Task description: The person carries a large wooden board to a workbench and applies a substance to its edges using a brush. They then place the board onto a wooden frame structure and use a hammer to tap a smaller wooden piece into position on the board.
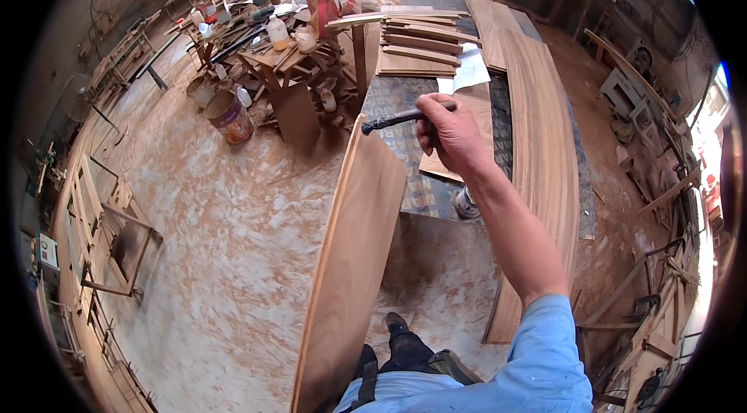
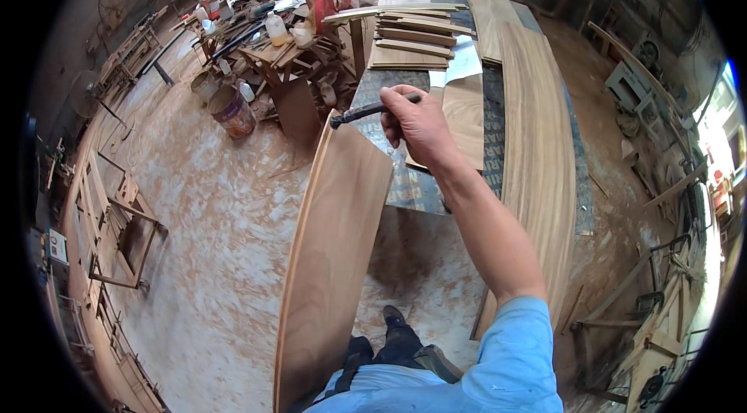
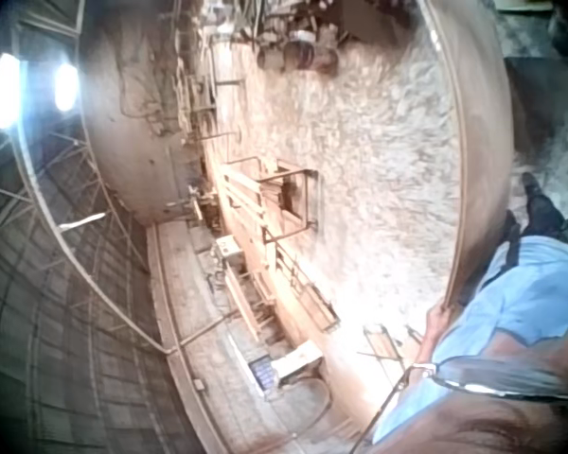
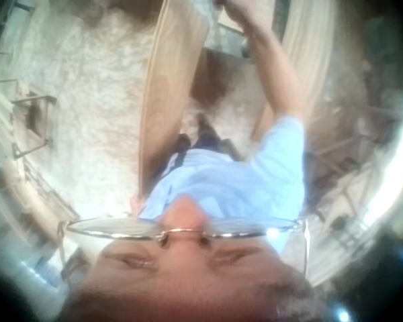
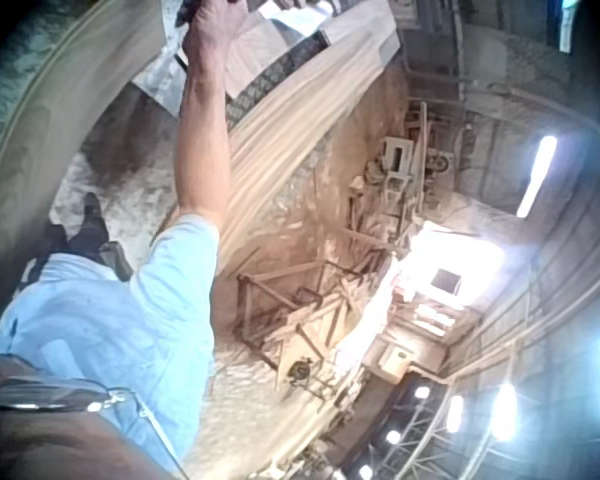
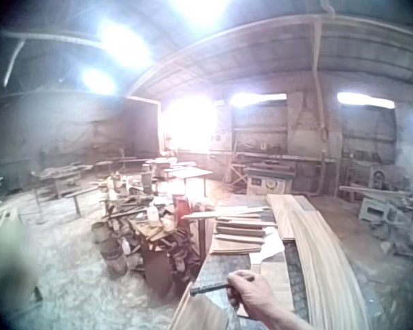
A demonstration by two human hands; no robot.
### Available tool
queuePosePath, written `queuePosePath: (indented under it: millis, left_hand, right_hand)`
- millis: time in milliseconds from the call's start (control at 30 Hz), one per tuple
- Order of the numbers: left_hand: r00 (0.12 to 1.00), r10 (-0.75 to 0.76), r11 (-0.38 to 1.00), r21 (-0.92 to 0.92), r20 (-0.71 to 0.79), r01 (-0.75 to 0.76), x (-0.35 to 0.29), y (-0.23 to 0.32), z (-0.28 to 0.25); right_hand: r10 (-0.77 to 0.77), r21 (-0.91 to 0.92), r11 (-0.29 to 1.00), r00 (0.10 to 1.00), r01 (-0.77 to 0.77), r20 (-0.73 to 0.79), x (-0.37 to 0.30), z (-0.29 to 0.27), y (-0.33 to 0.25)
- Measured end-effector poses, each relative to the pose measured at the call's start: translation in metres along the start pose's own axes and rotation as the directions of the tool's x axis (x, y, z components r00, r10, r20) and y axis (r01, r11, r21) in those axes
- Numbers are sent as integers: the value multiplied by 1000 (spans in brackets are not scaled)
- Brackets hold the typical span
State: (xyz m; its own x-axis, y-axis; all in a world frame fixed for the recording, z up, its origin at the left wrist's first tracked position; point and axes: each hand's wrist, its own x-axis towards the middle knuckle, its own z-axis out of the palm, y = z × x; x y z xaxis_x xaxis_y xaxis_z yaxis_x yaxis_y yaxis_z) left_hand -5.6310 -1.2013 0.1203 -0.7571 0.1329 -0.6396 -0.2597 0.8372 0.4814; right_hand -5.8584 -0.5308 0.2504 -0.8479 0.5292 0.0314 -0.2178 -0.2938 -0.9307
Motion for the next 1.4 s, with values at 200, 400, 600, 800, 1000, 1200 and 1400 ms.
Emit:
queuePosePath:
  millis: [200, 400, 600, 800, 1000, 1200, 1400]
  left_hand:
    - [1000, 6, 997, -81, -4, -7, 1, 5, 2]
    - [999, -37, 998, -51, 11, 37, 3, -3, 5]
    - [989, -148, 988, -37, 16, 149, 3, -9, 9]
    - [998, -66, 995, -71, 14, 67, 10, -19, 9]
    - [1000, -24, 996, -91, 15, 26, 14, -25, 9]
    - [999, -48, 997, -63, 16, 49, 22, -20, 5]
    - [998, -63, 996, -57, 13, 64, 25, -19, 2]
  right_hand:
    - [22, 9, 1000, 999, -23, 45, 17, 2, 13]
    - [45, -53, 998, 996, -41, 75, 31, -2, 20]
    - [38, -56, 998, 999, -39, -17, 47, -3, 23]
    - [23, 105, 994, 997, -16, -70, 44, -4, 39]
    - [69, 169, 985, 988, -45, -141, 38, -8, 65]
    - [60, 76, 996, 981, -47, -184, 39, -16, 76]
    - [-29, -44, 999, 984, 22, -176, 31, 10, 46]
